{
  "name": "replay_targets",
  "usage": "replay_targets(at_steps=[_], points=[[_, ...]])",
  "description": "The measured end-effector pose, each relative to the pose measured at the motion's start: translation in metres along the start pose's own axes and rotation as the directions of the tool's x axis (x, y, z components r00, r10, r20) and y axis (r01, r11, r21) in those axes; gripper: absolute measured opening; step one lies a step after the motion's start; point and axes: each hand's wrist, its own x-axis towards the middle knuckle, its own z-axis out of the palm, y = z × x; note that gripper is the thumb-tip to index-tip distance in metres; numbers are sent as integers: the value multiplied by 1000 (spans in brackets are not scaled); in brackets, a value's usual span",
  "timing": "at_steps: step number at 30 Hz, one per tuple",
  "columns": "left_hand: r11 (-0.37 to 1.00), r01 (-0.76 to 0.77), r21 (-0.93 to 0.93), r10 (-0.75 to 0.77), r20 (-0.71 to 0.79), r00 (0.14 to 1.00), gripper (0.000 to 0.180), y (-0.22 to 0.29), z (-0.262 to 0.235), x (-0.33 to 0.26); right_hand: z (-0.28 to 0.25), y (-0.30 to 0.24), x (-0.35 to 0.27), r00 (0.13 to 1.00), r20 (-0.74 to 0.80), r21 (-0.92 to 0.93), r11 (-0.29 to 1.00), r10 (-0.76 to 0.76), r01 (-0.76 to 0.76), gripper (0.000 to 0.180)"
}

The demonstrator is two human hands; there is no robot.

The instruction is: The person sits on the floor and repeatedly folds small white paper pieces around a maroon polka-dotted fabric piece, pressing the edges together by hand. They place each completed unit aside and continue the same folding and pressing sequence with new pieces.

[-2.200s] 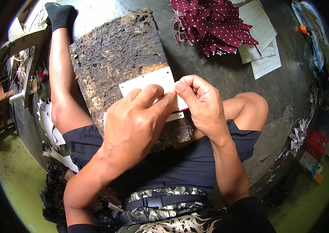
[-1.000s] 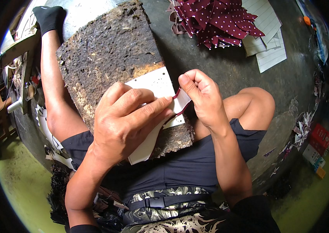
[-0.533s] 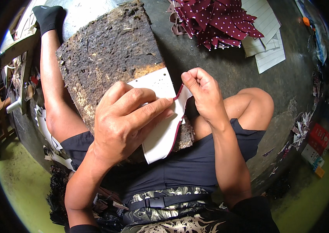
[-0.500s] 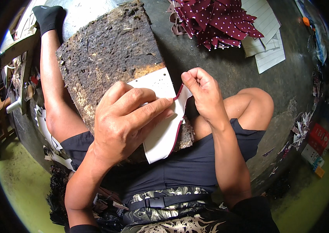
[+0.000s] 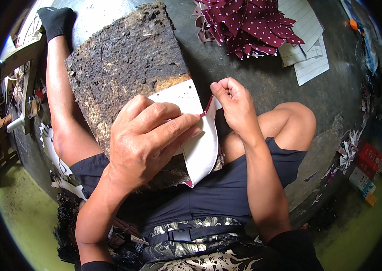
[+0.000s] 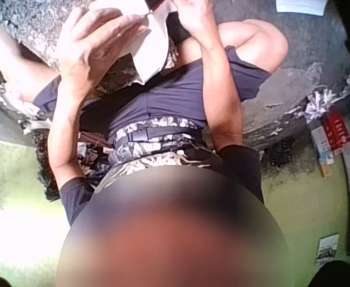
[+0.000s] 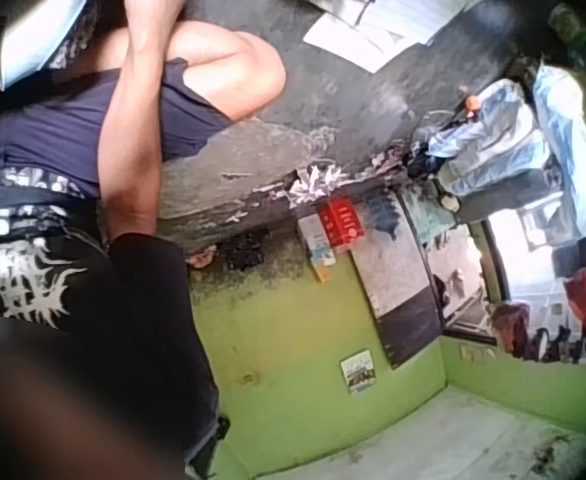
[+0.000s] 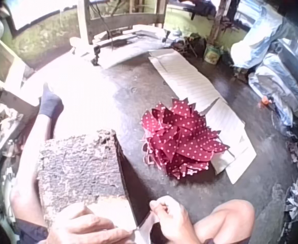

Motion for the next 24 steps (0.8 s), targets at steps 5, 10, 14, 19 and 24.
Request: replay_targets(at_steps=[5, 10, 14, 19, 24], points=[[1000, 3, -8, -3, -11, 1000, 35, 0, 1, 0, 0, 4, 3, 999, -45, -51, 998, 21, -23, 36], [999, -33, 11, 33, -24, 999, 35, -2, 2, -1, -1, 7, 6, 998, -58, -80, 996, 35, -39, 35], [997, -77, 32, 78, -38, 996, 33, -5, 3, -3, -2, 13, 5, 996, -81, -53, 998, 35, -39, 32], [984, -132, 116, 140, -65, 988, 30, -3, 9, -5, -10, 20, 6, 960, -157, 369, 915, 232, -161, 29], [988, -79, 136, 89, -67, 994, 28, 1, 10, -8, -34, -8, -30, 924, 103, 962, 197, 369, -187, 54]])
